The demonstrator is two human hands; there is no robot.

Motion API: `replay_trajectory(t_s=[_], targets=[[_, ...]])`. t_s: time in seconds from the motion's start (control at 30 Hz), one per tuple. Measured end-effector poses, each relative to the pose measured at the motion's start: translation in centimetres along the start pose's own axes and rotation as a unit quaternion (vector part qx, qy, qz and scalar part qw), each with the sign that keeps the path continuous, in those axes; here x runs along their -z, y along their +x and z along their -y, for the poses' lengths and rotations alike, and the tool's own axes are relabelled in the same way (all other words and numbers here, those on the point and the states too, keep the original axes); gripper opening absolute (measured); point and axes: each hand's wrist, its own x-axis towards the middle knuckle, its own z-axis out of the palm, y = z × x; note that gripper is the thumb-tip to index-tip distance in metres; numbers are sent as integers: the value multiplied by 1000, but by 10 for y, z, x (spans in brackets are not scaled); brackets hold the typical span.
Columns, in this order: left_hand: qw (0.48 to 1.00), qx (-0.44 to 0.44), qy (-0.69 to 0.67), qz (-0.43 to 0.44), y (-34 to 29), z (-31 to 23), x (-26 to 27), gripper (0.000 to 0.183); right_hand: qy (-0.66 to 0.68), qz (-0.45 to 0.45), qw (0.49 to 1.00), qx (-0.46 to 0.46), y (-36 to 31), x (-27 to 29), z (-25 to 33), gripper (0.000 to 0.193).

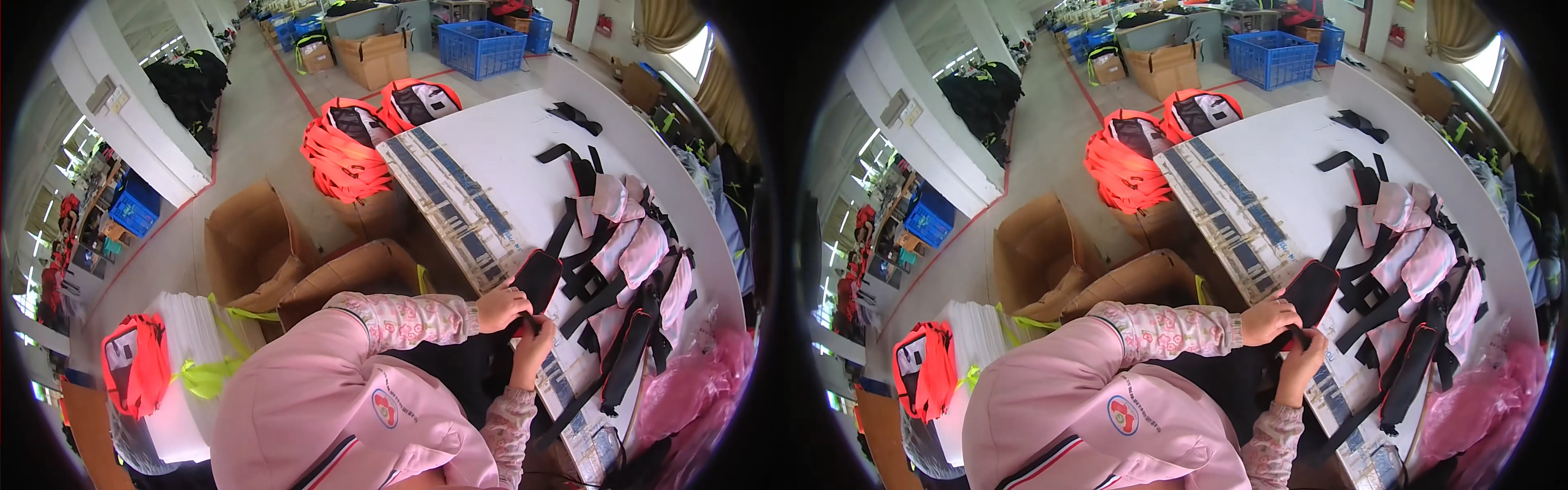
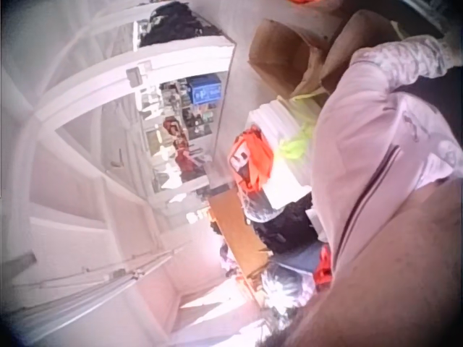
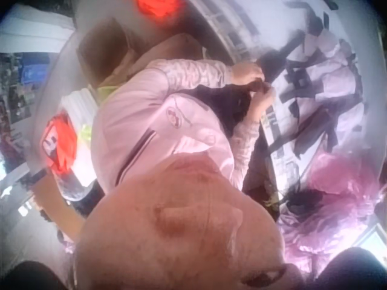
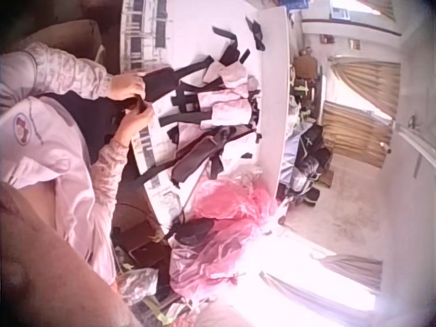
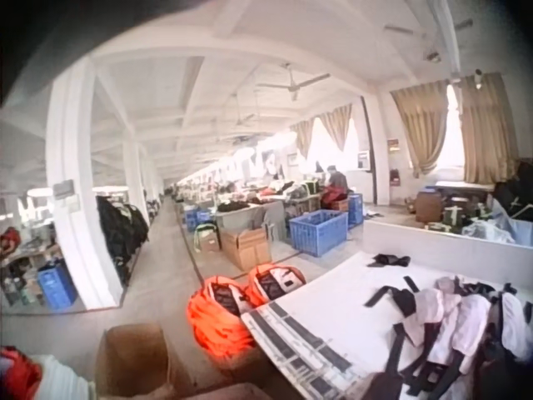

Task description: Assembling, folding, and preparing life vests for packaging at a factory workbench.

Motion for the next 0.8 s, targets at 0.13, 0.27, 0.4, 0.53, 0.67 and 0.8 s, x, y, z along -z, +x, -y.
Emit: replay_trajectory(t_s=[0.13, 0.27, 0.4, 0.53, 0.67, 0.8], targets=[[995, -25, -4, -97, 3, -8, 10, 34, 211, -1, 965, -154, 12, 4, -2, 4], [990, 40, 6, -132, -5, 1, 9, 36, 447, -33, 862, -237, 12, 5, 19, 10], [920, 252, -299, -32, -9, 2, -9, 26, 452, -23, 869, -199, 4, 4, 16, 10], [728, 302, -614, -43, -1, -23, 3, 23, 360, -12, 925, -122, 5, 15, 20, 9], [518, 231, -824, -10, 7, -36, 21, 29, 280, -59, 956, -64, 8, 22, 26, 8], [380, 233, -893, 59, 11, -48, 13, 39, 443, -94, 887, -87, 10, 25, 6, 5]])
